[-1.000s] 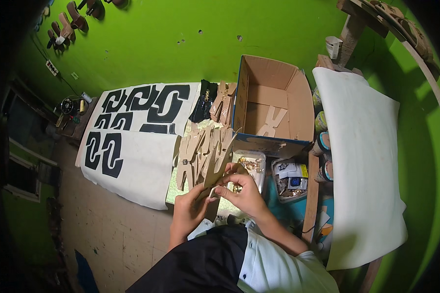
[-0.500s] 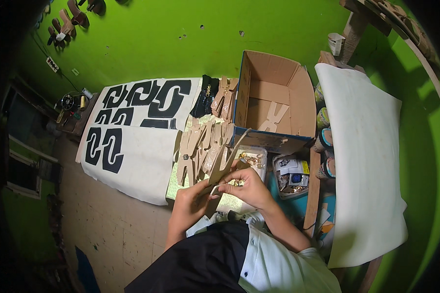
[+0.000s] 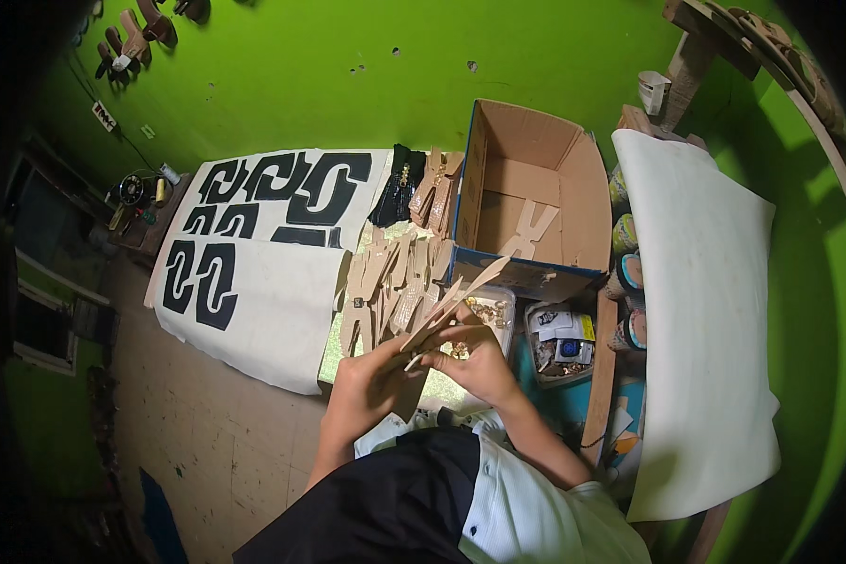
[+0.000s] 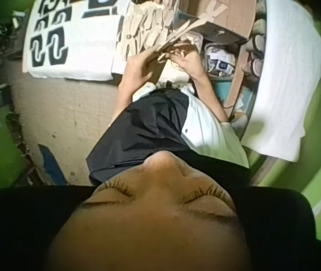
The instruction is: The person assembles footwear straps by attaching metal buckles and fitting lining pieces onto strap cutouts by hand, then picks up and lifts a cardboard box.
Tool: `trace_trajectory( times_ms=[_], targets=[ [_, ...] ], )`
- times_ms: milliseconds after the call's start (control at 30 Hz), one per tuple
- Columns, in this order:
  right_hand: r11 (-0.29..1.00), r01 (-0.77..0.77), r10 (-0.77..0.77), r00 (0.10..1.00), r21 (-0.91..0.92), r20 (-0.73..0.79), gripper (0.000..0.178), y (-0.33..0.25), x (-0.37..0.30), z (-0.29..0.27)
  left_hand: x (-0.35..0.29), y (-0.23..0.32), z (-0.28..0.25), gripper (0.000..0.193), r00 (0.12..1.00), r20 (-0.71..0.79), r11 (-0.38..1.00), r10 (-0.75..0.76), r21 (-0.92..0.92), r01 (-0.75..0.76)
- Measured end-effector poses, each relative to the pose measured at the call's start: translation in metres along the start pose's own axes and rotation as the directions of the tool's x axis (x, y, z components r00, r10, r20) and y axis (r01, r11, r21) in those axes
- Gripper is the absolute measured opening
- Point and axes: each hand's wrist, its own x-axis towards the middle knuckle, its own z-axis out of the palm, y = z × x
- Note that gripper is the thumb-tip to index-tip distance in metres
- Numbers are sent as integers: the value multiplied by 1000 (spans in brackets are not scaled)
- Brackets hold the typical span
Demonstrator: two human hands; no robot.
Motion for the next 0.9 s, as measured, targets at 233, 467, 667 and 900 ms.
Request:
trace_trajectory(
  times_ms=[233, 467, 667, 900],
  targets=[
    [994, -83, 91, 989, -70, 121, 16, -18, 6, -7, 4, -9, -2, 45, 999, 36, 999, -8, -52, 10],
    [999, -40, 40, 999, -17, -1, 22, -9, 8, 1, 7, -7, -5, 42, 1000, -2, 999, 28, -25, -28],
    [993, -40, 38, 999, 107, 21, 28, 4, 5, 3, 5, -10, 2, 45, 996, -83, 996, 22, -86, -29],
    [984, -79, 103, 984, 158, -149, 23, -2, -4, 19, 10, -6, -1, 45, 994, -88, 990, 70, -120, -80]
  ],
)
